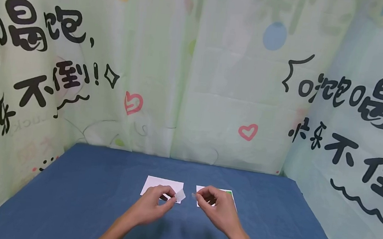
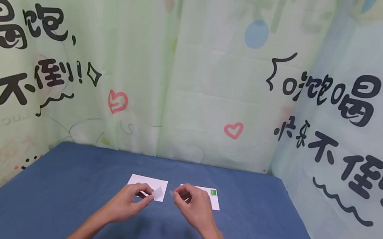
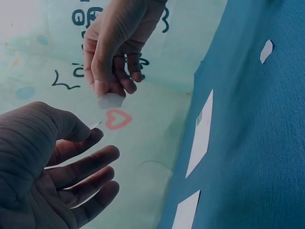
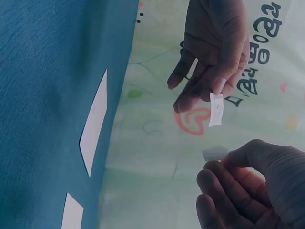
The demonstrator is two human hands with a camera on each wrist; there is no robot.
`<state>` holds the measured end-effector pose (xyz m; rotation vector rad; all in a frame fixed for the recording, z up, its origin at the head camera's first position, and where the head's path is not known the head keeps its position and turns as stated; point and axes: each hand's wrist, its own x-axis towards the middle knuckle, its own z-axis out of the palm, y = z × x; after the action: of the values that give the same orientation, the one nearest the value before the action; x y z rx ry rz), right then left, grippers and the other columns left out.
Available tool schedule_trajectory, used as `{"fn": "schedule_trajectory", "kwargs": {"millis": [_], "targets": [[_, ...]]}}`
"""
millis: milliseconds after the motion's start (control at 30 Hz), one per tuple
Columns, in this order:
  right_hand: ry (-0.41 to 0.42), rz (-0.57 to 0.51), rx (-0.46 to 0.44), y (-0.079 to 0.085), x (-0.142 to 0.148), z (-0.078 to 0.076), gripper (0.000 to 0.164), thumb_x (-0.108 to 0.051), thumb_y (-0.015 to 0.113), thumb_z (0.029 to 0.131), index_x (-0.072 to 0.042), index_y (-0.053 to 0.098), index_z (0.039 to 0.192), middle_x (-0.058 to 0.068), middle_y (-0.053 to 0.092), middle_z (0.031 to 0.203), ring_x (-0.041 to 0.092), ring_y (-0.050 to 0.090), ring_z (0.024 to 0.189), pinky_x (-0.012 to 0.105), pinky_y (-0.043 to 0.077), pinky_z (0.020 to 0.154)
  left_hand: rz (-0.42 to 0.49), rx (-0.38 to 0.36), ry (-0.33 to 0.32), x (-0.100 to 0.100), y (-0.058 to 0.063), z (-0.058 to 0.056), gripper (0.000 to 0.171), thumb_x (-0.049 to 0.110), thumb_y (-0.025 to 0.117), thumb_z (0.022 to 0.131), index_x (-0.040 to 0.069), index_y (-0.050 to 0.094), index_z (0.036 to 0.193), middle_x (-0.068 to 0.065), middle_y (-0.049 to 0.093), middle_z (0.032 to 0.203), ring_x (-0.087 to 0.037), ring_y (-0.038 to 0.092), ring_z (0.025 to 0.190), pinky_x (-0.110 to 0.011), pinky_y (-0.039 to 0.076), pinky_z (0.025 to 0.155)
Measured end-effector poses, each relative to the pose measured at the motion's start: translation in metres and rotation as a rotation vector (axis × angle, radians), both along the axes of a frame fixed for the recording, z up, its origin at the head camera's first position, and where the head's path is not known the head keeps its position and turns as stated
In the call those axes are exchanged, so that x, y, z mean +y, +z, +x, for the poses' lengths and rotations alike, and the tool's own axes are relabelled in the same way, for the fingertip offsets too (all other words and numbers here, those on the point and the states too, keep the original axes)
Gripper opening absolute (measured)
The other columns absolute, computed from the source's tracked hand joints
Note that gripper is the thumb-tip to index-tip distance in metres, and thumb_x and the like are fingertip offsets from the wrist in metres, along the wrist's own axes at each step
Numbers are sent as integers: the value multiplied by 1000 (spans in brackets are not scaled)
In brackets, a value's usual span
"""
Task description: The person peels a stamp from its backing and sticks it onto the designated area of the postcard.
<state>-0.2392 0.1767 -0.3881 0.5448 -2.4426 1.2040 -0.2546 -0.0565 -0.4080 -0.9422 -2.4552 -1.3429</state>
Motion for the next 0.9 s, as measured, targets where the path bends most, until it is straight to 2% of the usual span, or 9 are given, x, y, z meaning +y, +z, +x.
{"fn": "schedule_trajectory", "kwargs": {"millis": [333, 533, 667, 900], "targets": [[-24, 17, -31, 5, -2, 2, 4, -10, 78, 89, -10, 75, 87, -11, 68, 72, 4, 60, 62, 23, 52, 61, -23, -35, 1, -2, 6, 2, 10, 15, 64, 100, 8, 71, 97, 5, 68, 92, -19, 65, 92, -46, 57, 86], [10, 8, -9, 6, -3, 2, 5, -11, 79, 90, -7, 75, 89, -9, 69, 75, 4, 61, 63, 25, 54, 62, -20, -25, -1, -3, 8, 1, 10, 15, 63, 100, 9, 71, 97, 5, 68, 92, -20, 65, 93, -45, 57, 86], [32, 2, 3, 7, -4, 3, 5, -13, 78, 91, -9, 75, 90, -9, 71, 77, 4, 61, 64, 27, 55, 63, -19, -19, -5, -3, 8, 1, 10, 15, 64, 100, 9, 71, 96, 6, 69, 92, -19, 65, 93, -43, 58, 85], [77, 4, -11, 4, -9, 8, 6, -14, 77, 92, -8, 75, 91, -4, 72, 78, 4, 61, 63, 25, 56, 63, -27, -49, -23, -3, 7, 2, 11, 13, 63, 100, 5, 71, 97, 6, 68, 90, -17, 63, 91, -40, 58, 86]]}}
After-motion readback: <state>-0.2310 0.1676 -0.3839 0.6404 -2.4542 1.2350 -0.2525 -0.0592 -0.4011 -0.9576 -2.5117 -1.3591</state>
